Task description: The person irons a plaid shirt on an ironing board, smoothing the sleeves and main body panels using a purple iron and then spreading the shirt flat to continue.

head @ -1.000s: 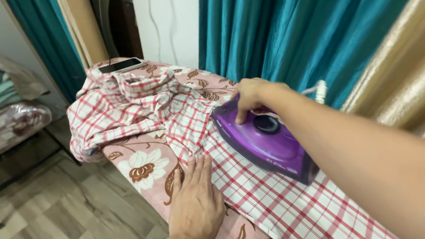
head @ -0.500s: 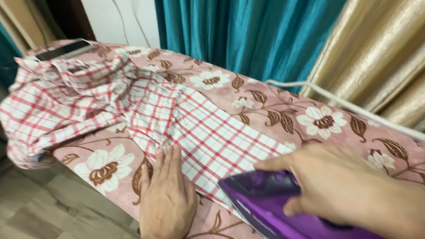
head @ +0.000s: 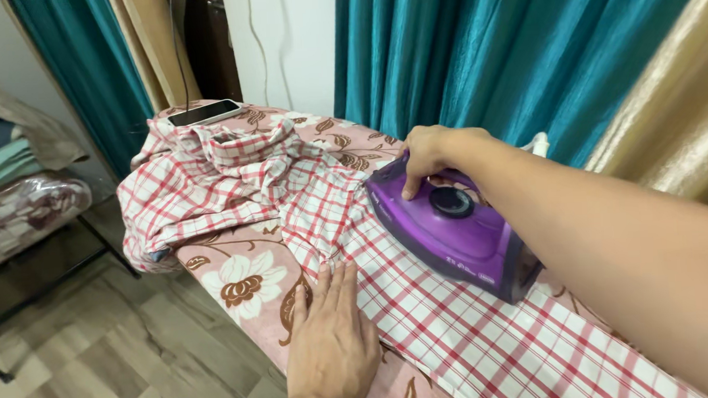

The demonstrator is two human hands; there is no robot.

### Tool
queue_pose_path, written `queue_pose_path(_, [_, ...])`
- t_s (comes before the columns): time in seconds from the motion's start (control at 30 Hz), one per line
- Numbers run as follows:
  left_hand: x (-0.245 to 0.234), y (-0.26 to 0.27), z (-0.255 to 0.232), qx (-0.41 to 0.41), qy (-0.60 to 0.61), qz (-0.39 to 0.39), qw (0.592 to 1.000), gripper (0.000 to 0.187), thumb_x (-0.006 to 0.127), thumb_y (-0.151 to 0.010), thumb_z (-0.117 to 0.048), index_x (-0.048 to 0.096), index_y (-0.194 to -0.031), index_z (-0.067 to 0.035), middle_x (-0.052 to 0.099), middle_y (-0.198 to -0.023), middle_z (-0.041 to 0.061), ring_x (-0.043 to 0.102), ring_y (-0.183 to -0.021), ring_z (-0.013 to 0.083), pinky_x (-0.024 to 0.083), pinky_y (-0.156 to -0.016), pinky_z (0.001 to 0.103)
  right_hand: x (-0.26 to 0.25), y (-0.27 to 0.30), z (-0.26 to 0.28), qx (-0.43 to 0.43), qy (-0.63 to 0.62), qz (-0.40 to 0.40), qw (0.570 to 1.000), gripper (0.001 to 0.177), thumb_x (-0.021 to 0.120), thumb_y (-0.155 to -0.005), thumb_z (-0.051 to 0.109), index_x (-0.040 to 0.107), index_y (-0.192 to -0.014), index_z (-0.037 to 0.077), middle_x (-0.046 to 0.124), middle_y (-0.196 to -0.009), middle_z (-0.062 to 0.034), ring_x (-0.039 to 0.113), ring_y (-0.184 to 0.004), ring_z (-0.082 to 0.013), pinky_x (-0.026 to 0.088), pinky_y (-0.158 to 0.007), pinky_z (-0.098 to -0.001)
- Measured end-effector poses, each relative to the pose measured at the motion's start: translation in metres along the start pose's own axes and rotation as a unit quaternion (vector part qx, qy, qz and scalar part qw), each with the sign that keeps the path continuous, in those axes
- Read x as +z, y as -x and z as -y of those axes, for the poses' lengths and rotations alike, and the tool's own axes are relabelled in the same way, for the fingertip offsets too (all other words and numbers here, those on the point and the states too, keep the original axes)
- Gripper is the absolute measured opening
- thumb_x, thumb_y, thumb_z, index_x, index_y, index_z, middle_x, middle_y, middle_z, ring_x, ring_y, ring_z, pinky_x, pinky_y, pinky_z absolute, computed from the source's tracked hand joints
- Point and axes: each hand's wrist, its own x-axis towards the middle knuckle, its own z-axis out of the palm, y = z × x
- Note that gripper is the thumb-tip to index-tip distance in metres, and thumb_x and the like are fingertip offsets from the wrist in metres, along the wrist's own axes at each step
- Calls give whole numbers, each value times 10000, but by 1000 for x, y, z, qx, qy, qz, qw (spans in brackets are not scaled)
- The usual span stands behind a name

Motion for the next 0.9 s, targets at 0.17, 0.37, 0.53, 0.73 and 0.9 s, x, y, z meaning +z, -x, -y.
queue_pose_path(0.17, [6,2,4,4,7,-3,1000,730,541,-823,-198,395,-1507,14,487,-1523,197,366,-1458,331,208,-1161,538,16,98,-15,-72,-56,93,991,716,926,-635,200,714,-1311,304,757,-754,-100,703,-646,-210,561,-615,-388])
queue_pose_path(0.37, [7,4,5,10,1,-6,1000,683,519,-852,-219,401,-1479,24,498,-1477,219,396,-1433,337,230,-1183,557,25,268,-56,114,-20,248,962,807,840,-754,215,576,-1470,476,811,-1031,-68,799,-919,-197,598,-892,-334])
queue_pose_path(0.53, [5,2,3,37,0,-14,999,684,510,-875,-245,395,-1493,27,493,-1490,226,368,-1454,380,227,-1173,578,45,322,-94,48,-24,167,984,813,938,-626,391,613,-1352,560,831,-1085,145,787,-889,-94,612,-828,-343])
queue_pose_path(0.73, [2,2,2,21,-8,-13,1000,678,496,-887,-254,395,-1510,-6,487,-1501,207,358,-1463,367,219,-1178,583,24,299,-103,281,-4,158,947,623,923,-721,307,752,-1318,367,836,-965,30,824,-892,-122,596,-851,-320])
queue_pose_path(0.9, [3,2,2,12,-6,-4,1000,662,497,-882,-245,407,-1491,-3,486,-1504,206,358,-1463,359,222,-1175,575,28,297,-86,99,-8,201,975,825,878,-677,306,590,-1424,503,833,-1084,120,756,-928,-114,586,-874,-313])
